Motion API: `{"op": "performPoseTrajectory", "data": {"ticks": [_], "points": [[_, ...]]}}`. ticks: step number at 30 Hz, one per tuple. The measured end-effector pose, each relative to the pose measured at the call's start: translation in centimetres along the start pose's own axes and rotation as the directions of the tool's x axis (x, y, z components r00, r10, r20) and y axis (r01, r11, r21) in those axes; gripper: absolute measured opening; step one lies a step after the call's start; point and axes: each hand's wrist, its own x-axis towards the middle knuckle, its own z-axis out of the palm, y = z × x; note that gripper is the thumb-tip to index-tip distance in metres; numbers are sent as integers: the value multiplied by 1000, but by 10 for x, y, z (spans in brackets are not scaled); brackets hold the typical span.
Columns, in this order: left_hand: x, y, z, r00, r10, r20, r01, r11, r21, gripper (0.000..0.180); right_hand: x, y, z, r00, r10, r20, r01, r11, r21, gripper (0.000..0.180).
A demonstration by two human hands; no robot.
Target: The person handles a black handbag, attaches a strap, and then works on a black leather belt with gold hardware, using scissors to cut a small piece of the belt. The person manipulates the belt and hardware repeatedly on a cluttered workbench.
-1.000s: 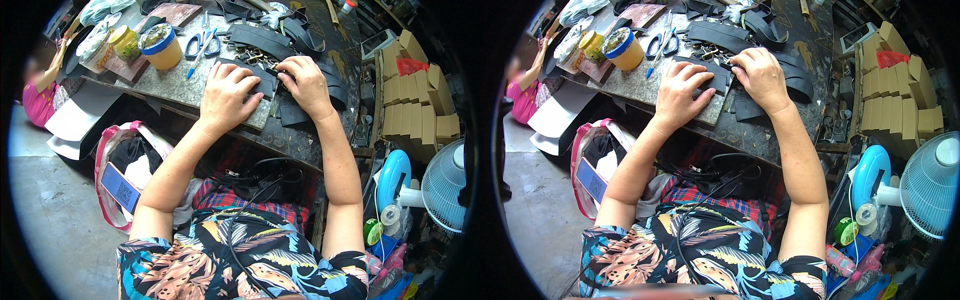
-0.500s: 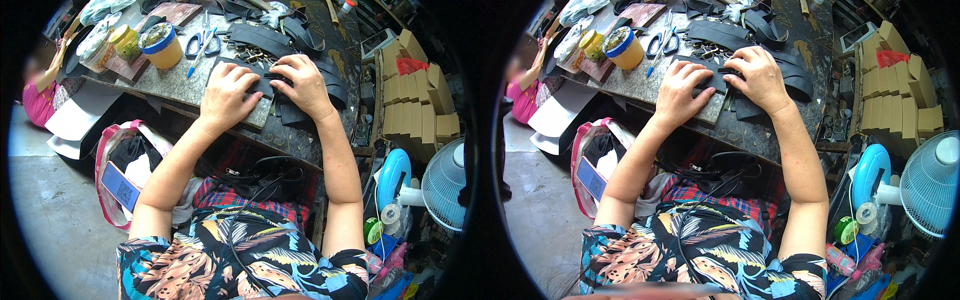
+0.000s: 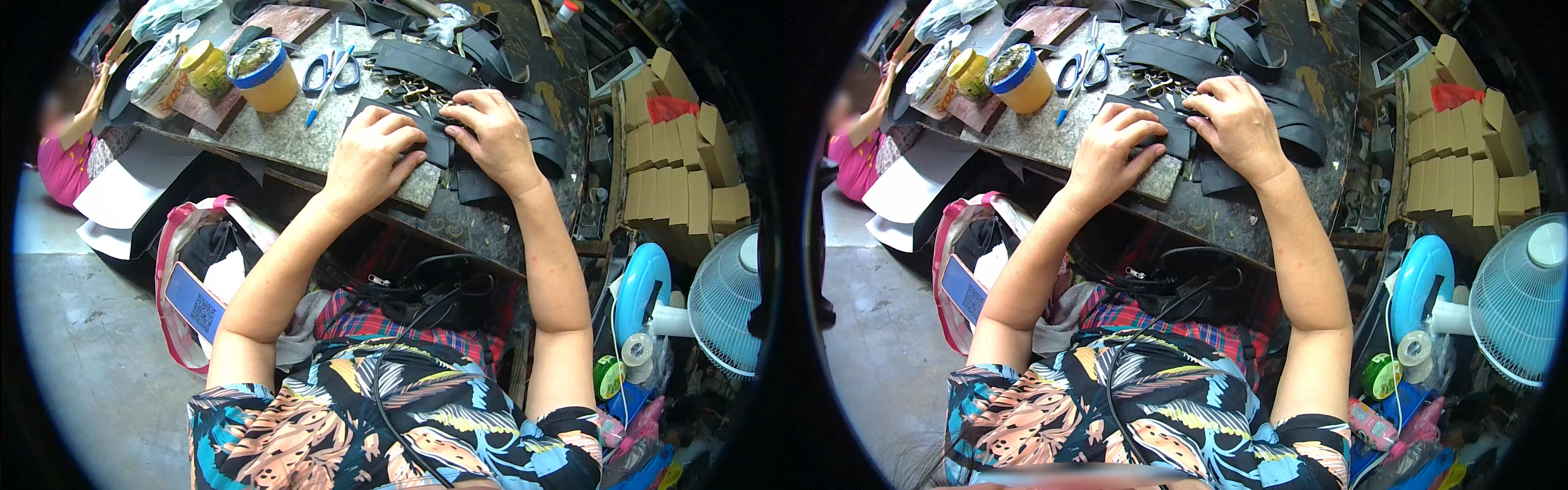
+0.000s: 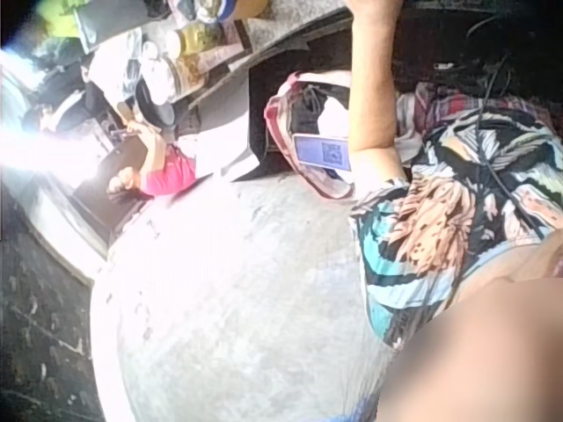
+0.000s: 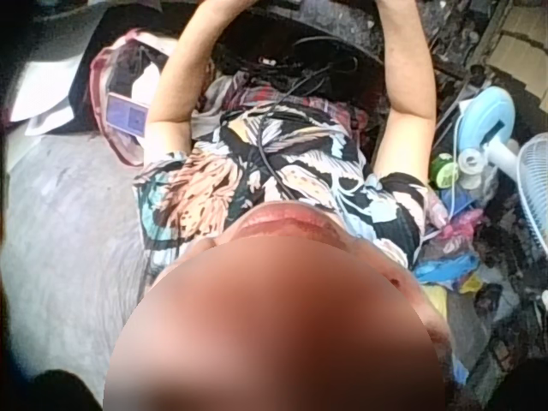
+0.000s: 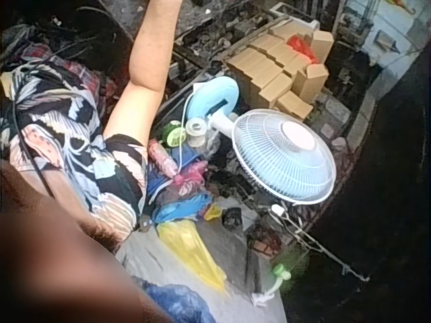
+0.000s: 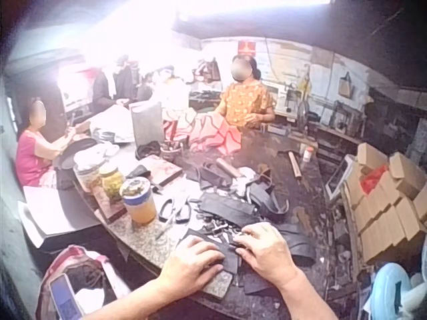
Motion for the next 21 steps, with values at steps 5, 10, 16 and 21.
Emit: {"op": "performPoseTrajectory", "data": {"ticks": [5,10,16,21], "points": [[2,6,0,1000,7,3,-7,999,40,22,0,7,-4,999,47,3,-47,998,-38,16],[7,10,-4,1000,3,-8,-3,999,33,24,-3,19,-15,992,123,1,-123,990,-72,11],[23,1,3,1000,-26,5,26,1000,-6,25,-4,29,-16,982,185,37,-186,983,12,14],[24,0,19,1000,5,-14,-3,992,125,30,3,32,-17,944,331,23,-331,937,115,15]]}}
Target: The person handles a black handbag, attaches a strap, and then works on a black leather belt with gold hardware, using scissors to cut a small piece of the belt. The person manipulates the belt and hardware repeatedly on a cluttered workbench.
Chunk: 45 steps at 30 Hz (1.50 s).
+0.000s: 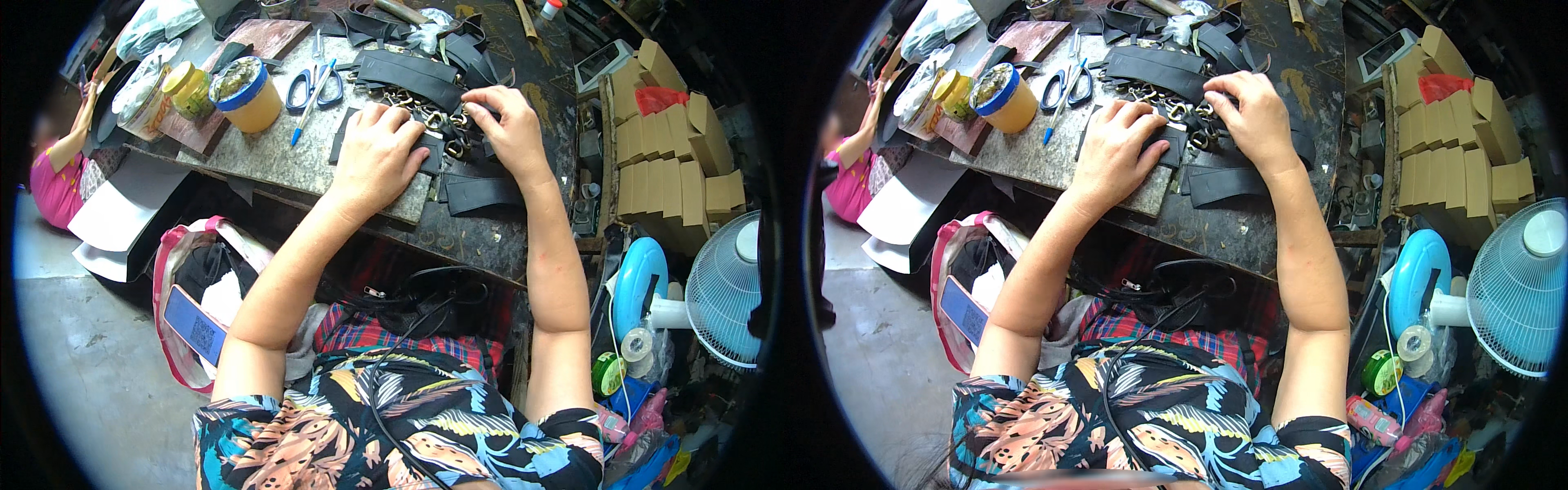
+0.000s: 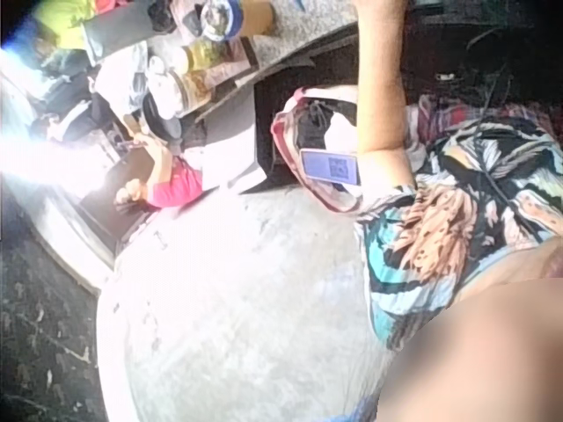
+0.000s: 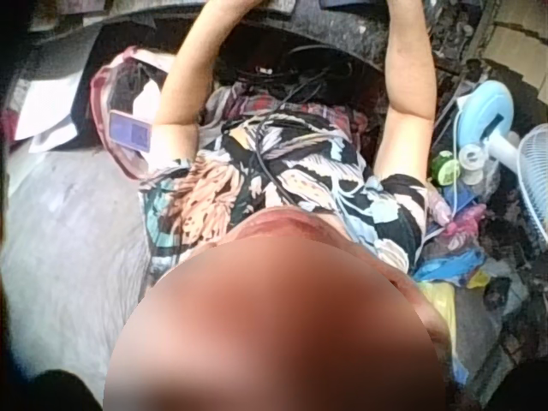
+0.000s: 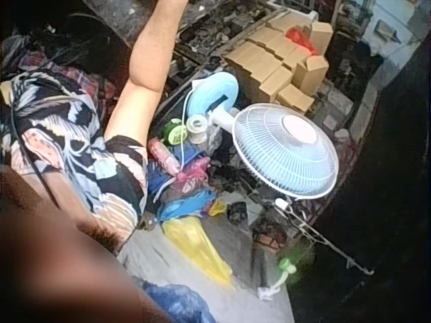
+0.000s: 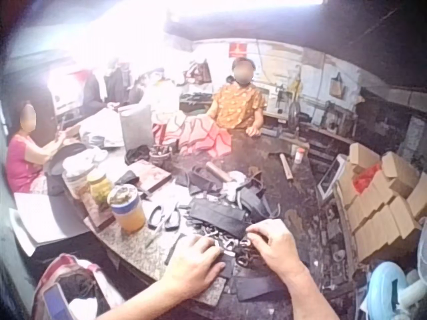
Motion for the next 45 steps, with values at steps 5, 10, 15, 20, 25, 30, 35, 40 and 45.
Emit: {"op": "performPoseTrajectory", "data": {"ticks": [5,10,15,20,25,30,35,40,45], "points": [[-2,1,3,1000,-1,-15,2,1000,28,35,27,-3,1,996,-46,80,60,983,-175,35],[-2,1,2,999,-3,-35,6,998,65,40,45,-7,24,976,-193,99,214,934,-286,49],[-2,-1,2,999,-32,2,32,999,19,42,39,-5,18,960,-187,207,231,949,-215,52],[-2,0,2,999,-36,-2,36,999,33,43,14,-1,-22,989,-144,39,149,972,-184,40],[-1,-1,-1,999,-26,-23,26,1000,12,38,2,-3,-34,999,35,22,-34,996,-84,21],[4,-11,2,993,-37,-114,41,999,28,34,20,-6,-14,995,-95,34,98,991,-95,23],[3,-13,9,996,-44,-81,52,994,95,37,36,-6,21,990,-42,135,74,967,-245,41],[2,-11,6,997,-70,-42,73,994,81,37,26,-9,18,980,-132,151,166,956,-240,36],[1,-11,4,996,-45,-70,52,995,91,35,0,-23,-17,949,-312,53,314,910,-271,29]]}}
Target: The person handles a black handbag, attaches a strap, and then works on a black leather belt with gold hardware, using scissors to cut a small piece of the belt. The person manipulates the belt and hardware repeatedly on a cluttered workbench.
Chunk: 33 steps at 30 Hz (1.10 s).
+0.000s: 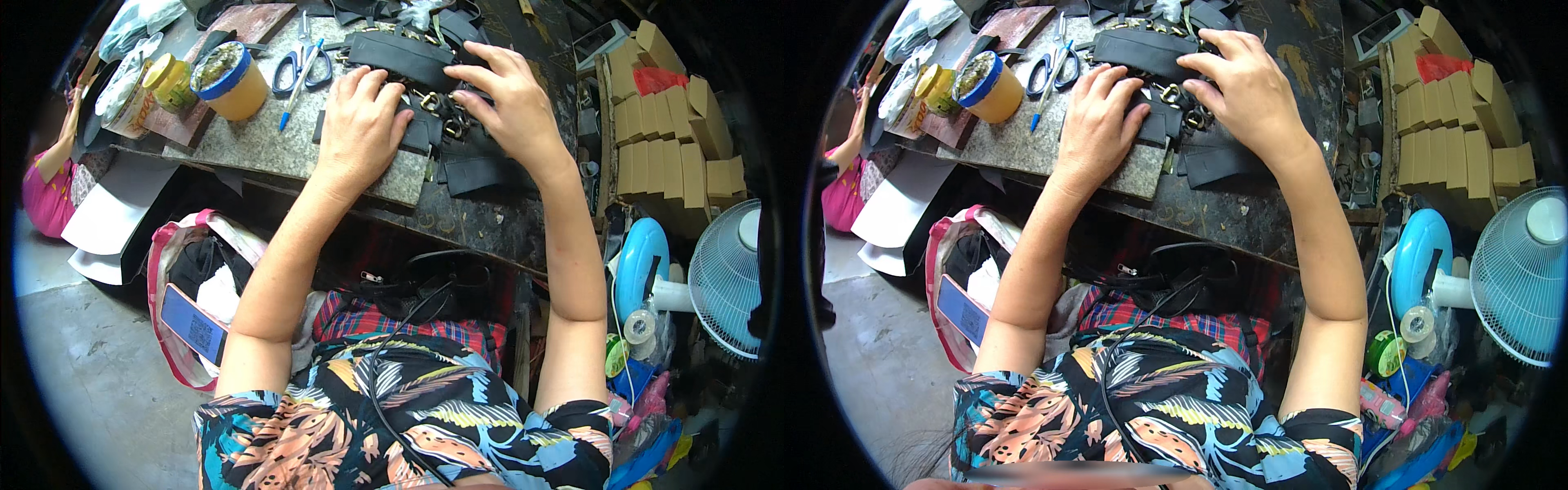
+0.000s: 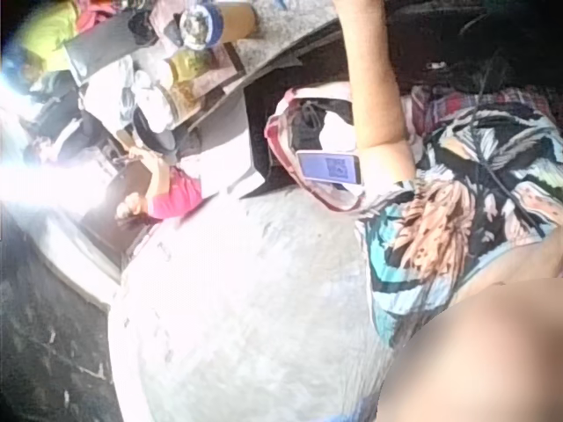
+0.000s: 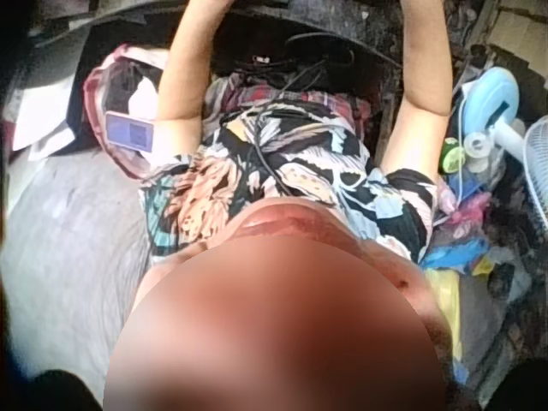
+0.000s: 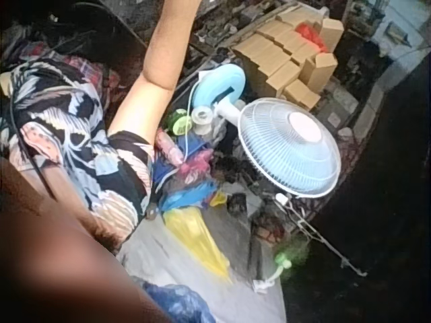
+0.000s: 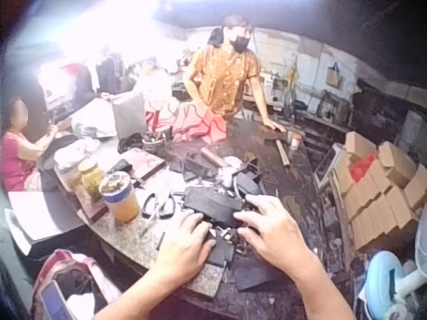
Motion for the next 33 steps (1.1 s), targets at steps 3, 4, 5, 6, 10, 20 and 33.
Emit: {"op": "performPoseTrajectory", "data": {"ticks": [3,4,5,6,10,20,33], "points": [[0,0,0,1000,19,-15,-19,1000,15,32,-26,-15,-15,995,90,37,-93,992,82,26],[1,0,0,999,25,-23,-25,1000,15,31,-35,-20,-17,993,112,22,-113,988,105,23],[1,0,-2,998,35,-45,-34,999,10,30,-42,-24,-17,993,114,8,-114,989,92,22],[4,1,-4,990,90,-113,-89,996,13,26,-48,-28,-17,993,116,-10,-115,990,82,20],[3,12,-21,952,188,-243,-202,979,-33,26,-70,-40,-23,996,83,-19,-83,996,-18,25],[-11,69,-39,979,204,17,-163,828,-537,23,-77,-51,-29,988,-92,-123,89,996,-30,16],[-14,93,-33,965,-51,255,209,739,-641,11,-96,-58,-29,994,-56,-96,53,998,-28,15]]}}
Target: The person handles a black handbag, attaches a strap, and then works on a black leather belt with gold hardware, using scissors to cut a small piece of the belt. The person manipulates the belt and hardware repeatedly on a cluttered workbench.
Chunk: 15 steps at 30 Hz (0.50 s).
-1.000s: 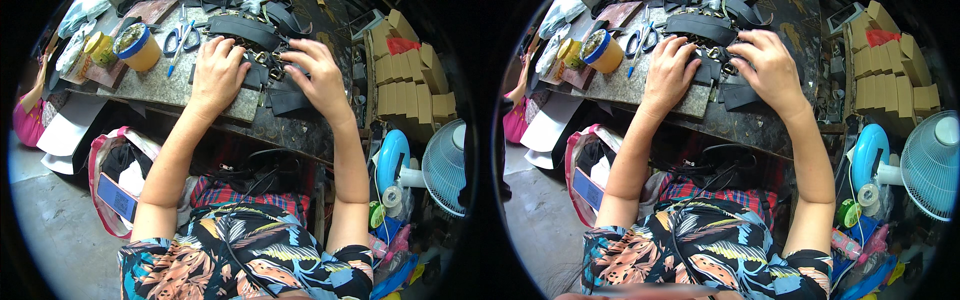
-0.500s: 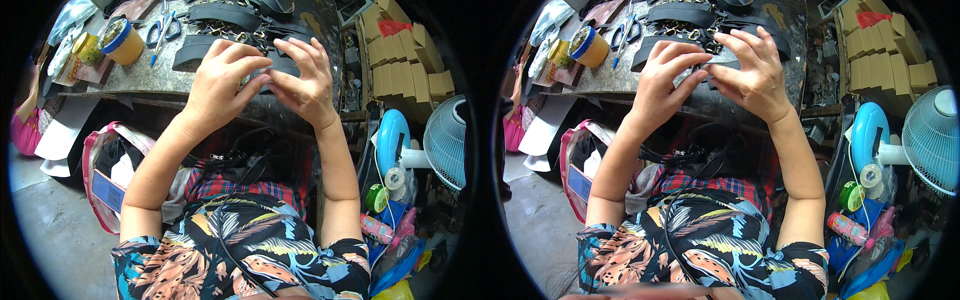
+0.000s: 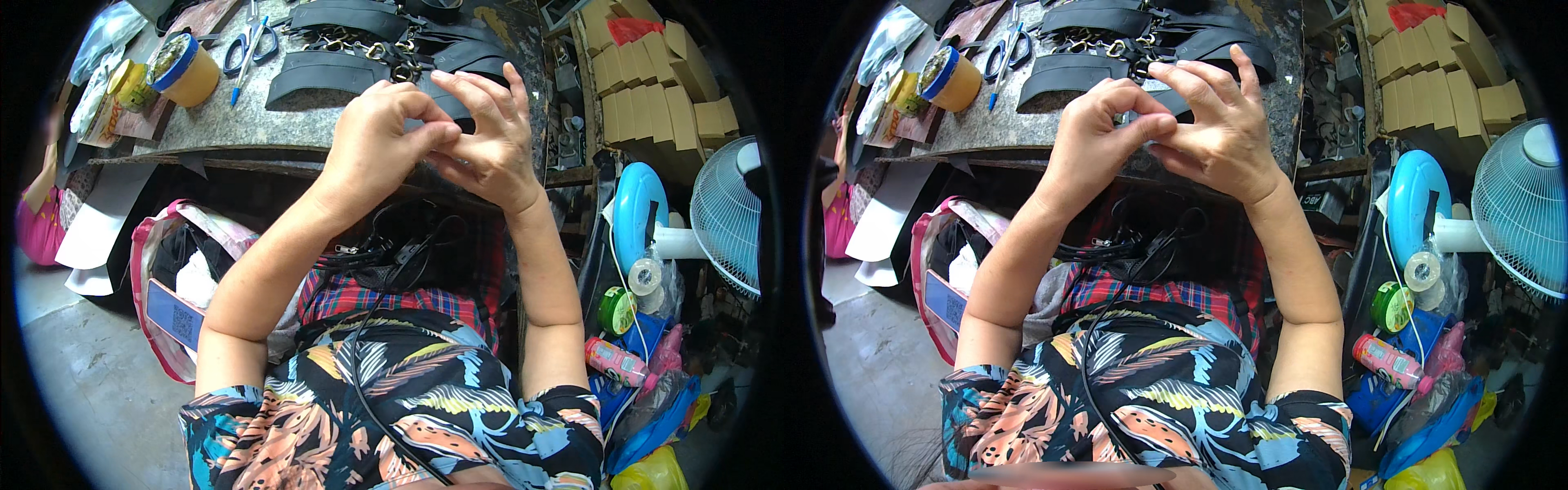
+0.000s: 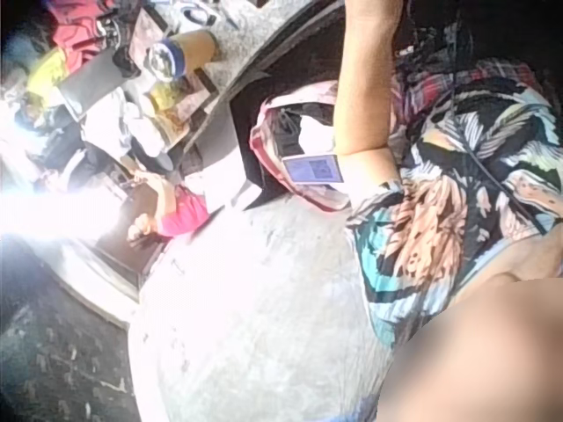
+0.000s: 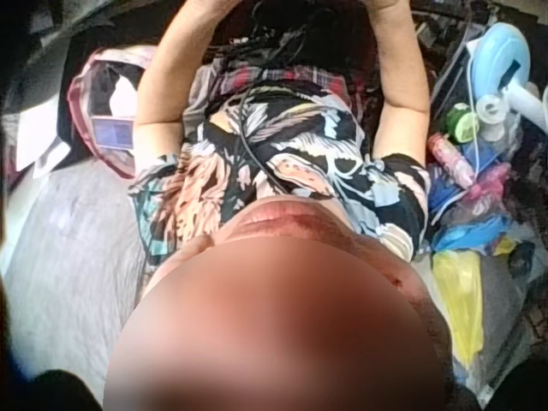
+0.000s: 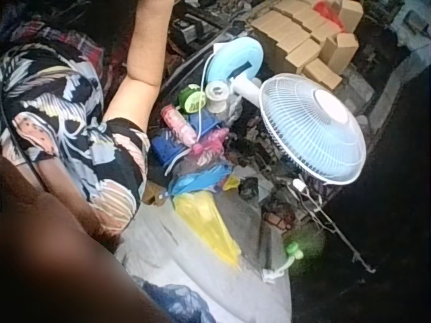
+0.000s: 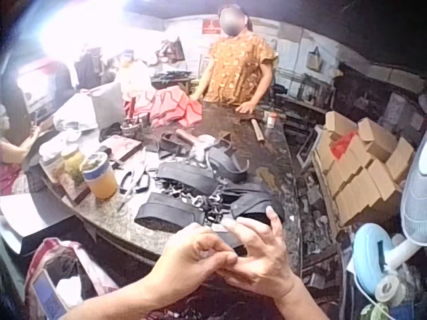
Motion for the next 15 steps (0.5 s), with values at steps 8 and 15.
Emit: {"op": "performPoseTrajectory", "data": {"ticks": [8,15], "points": [[-2,-6,-16,966,256,-36,-251,962,108,17,-1,-1,0,1000,-9,-13,9,1000,-26,18],[-9,-3,-13,956,258,141,-282,939,195,29,-1,0,8,994,-31,-100,29,999,-22,11]]}}
